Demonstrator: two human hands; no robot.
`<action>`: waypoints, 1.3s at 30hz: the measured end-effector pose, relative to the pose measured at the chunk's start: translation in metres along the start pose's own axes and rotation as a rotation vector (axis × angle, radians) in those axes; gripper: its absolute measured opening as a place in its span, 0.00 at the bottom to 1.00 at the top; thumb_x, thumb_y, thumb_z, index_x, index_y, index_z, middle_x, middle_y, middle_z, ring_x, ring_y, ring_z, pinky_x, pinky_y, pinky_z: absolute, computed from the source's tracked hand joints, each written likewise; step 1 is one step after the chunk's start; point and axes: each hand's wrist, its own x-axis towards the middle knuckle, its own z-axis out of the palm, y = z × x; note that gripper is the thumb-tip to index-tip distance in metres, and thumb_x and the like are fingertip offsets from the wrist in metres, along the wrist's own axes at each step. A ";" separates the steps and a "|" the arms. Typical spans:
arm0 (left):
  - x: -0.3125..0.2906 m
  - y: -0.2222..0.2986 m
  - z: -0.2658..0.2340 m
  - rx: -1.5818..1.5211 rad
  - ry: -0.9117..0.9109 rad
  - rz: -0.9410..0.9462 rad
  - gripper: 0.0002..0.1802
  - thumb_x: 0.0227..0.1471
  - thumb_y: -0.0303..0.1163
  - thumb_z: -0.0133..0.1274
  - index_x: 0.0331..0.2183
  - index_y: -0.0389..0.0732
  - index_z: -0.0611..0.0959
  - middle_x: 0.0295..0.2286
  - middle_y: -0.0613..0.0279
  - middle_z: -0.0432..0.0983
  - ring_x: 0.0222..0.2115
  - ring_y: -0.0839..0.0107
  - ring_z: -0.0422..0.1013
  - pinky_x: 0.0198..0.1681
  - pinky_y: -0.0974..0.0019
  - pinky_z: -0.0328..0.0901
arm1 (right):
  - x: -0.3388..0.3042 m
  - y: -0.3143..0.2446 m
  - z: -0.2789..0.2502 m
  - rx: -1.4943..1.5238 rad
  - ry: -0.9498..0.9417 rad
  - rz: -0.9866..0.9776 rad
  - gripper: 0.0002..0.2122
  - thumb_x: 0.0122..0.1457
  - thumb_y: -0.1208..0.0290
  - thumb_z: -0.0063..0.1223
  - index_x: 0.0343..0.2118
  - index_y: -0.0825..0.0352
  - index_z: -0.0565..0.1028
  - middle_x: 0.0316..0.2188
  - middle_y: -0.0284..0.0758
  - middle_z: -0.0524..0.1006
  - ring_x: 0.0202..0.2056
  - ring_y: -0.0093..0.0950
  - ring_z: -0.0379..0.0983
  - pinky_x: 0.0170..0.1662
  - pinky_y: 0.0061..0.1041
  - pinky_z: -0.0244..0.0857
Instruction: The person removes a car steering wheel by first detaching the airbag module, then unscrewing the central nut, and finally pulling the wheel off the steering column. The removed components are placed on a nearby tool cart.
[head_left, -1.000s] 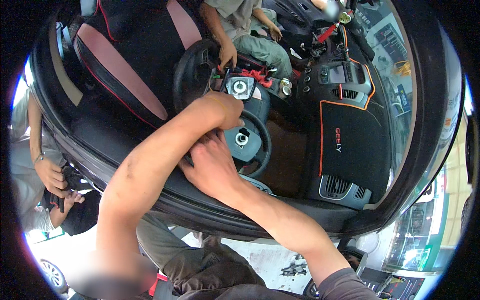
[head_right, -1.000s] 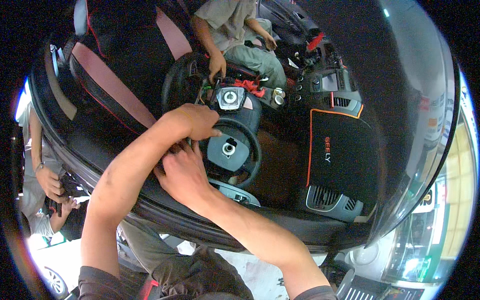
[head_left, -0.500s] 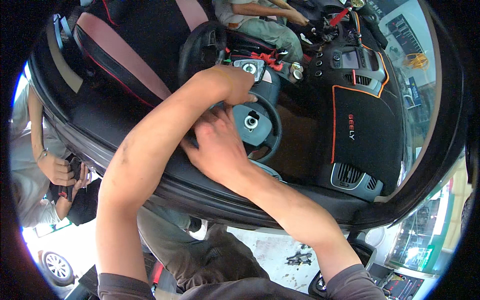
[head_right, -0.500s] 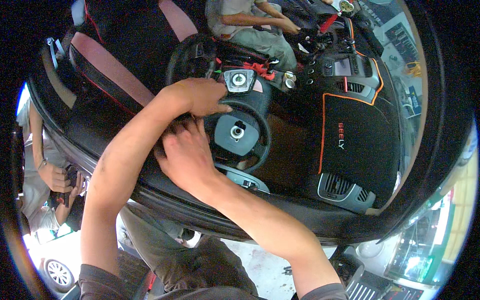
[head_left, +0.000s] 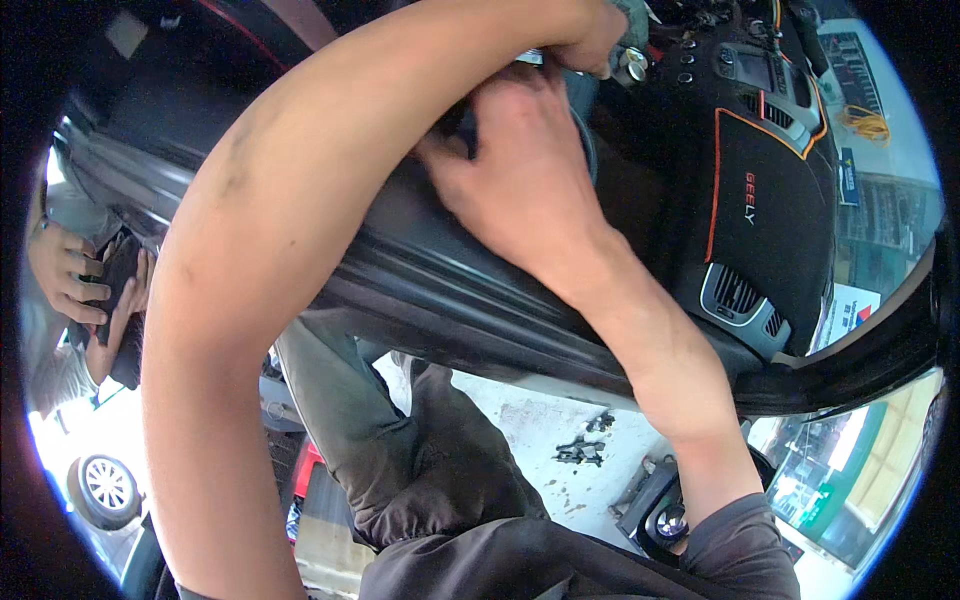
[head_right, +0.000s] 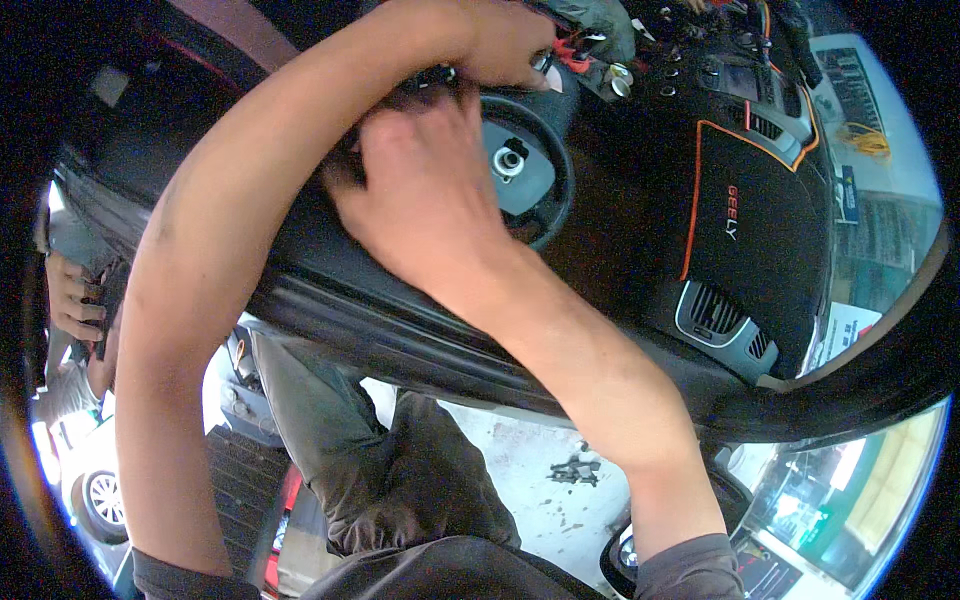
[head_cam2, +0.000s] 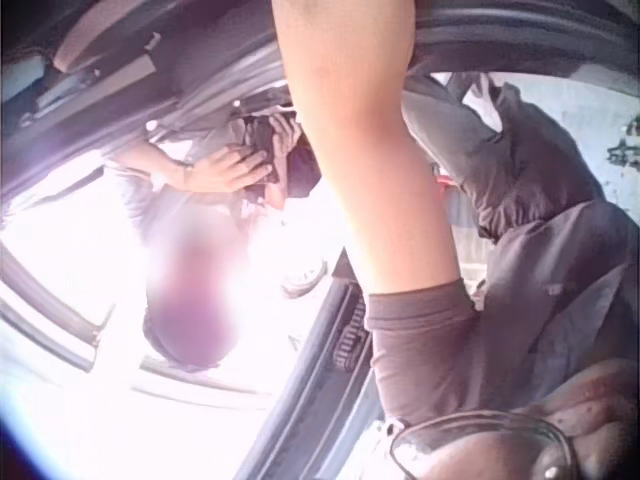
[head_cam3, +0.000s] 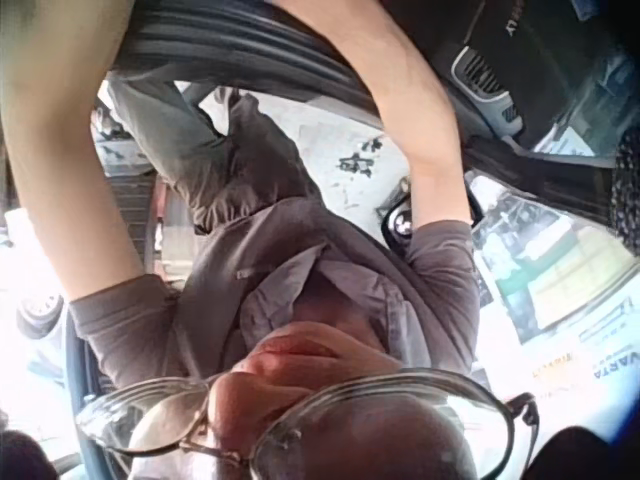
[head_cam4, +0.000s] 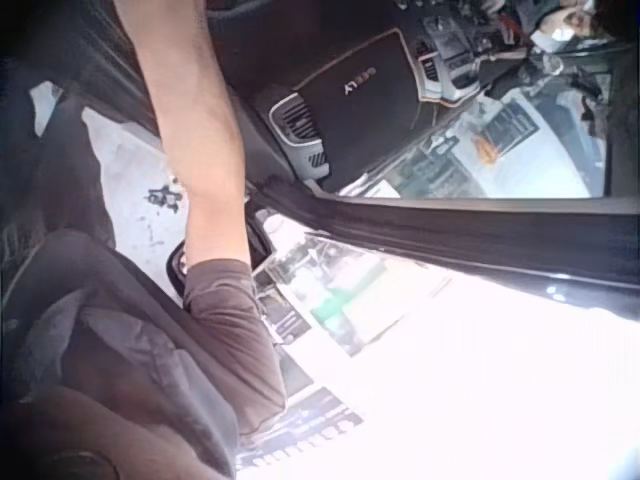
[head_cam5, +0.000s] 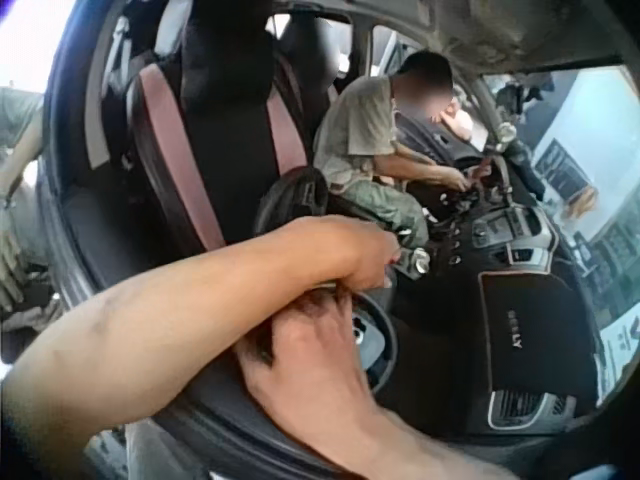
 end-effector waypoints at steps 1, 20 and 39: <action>-0.003 0.005 -0.003 0.024 -0.008 -0.011 0.19 0.52 0.39 0.60 0.41 0.36 0.87 0.41 0.45 0.83 0.41 0.52 0.79 0.44 0.53 0.72 | -0.001 -0.001 -0.001 -0.022 -0.037 0.038 0.16 0.52 0.69 0.64 0.42 0.72 0.79 0.42 0.51 0.79 0.51 0.49 0.72 0.61 0.45 0.58; 0.009 0.008 -0.009 0.298 -0.343 0.073 0.32 0.49 0.40 0.65 0.55 0.39 0.79 0.52 0.51 0.78 0.49 0.52 0.75 0.50 0.55 0.69 | 0.003 -0.001 -0.002 0.001 -0.161 0.180 0.11 0.55 0.70 0.62 0.35 0.73 0.81 0.33 0.52 0.81 0.39 0.48 0.80 0.49 0.41 0.72; -0.018 0.009 0.000 0.200 -0.181 0.028 0.19 0.39 0.36 0.64 0.38 0.43 0.86 0.39 0.50 0.81 0.38 0.51 0.78 0.40 0.51 0.71 | 0.001 -0.021 -0.019 0.274 -0.138 0.360 0.21 0.57 0.69 0.61 0.50 0.78 0.74 0.48 0.54 0.78 0.53 0.46 0.75 0.56 0.37 0.67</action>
